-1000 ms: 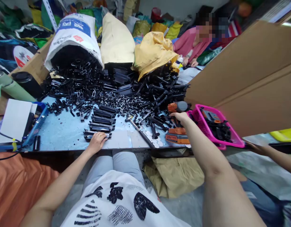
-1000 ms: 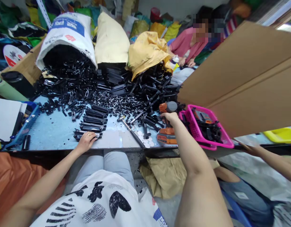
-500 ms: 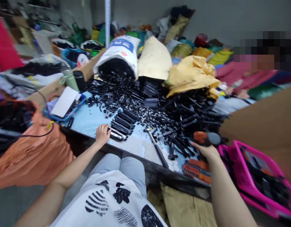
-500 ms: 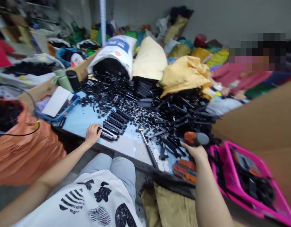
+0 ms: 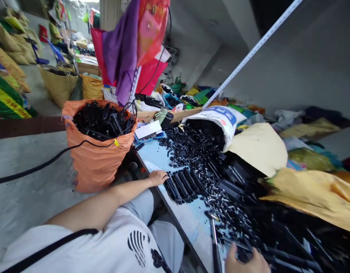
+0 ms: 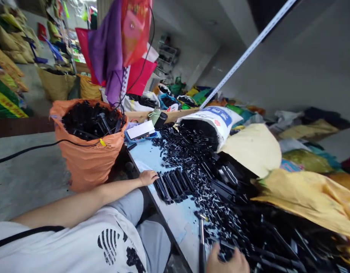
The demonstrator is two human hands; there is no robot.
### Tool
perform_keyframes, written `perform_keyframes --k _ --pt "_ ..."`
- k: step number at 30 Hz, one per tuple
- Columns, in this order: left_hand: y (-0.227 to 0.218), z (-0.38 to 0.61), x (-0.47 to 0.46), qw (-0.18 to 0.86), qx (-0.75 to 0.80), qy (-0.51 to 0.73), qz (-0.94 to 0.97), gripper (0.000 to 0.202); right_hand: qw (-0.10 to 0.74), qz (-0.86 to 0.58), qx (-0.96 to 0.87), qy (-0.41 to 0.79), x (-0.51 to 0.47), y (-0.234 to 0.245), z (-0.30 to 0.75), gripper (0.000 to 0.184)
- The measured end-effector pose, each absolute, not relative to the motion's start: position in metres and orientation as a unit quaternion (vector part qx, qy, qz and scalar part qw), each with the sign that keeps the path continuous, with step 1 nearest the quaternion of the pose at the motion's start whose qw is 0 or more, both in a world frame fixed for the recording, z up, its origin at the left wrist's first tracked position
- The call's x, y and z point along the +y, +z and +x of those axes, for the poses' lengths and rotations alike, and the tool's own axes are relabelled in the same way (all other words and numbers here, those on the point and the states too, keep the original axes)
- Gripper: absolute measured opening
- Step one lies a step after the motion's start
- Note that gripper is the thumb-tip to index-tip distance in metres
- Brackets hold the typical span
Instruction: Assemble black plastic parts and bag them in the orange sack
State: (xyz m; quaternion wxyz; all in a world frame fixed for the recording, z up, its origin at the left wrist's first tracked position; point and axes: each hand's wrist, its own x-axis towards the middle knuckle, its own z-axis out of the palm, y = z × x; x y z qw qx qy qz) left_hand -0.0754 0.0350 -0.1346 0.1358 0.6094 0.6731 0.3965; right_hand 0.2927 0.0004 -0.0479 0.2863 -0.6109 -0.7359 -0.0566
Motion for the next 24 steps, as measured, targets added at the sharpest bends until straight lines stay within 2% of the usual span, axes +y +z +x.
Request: perform_keyframes --k 2,3,7,11,15,19,24 --pt "-0.135 -0.076 0.035 0.130 0.673 0.401 0.607 0.021 0.354 -0.570 -0.738 -0.072 0.014 -0.056 0.248 0.075" --pt "-0.135 -0.077 0.035 0.127 0.675 0.403 0.605 0.020 0.361 -0.542 -0.757 -0.056 0.020 -0.061 0.226 0.069" --pt "-0.135 -0.077 0.033 0.124 0.682 0.404 0.597 0.021 0.311 -0.458 -0.831 0.050 0.039 -0.080 0.154 0.056" --pt "-0.136 -0.074 0.030 0.127 0.693 0.390 0.593 0.026 0.278 -0.431 -0.852 0.107 0.070 -0.081 0.124 0.048" --pt "-0.139 -0.074 0.033 0.129 0.696 0.366 0.604 0.029 0.221 -0.482 -0.841 0.108 0.136 -0.065 0.135 0.046" --pt "-0.140 -0.077 0.039 0.130 0.690 0.361 0.614 0.030 0.106 -0.542 -0.820 0.147 0.202 -0.058 0.158 0.049" --pt "-0.130 -0.077 0.036 0.153 0.693 0.393 0.586 0.028 0.055 -0.526 -0.821 0.217 0.245 -0.054 0.166 0.035"
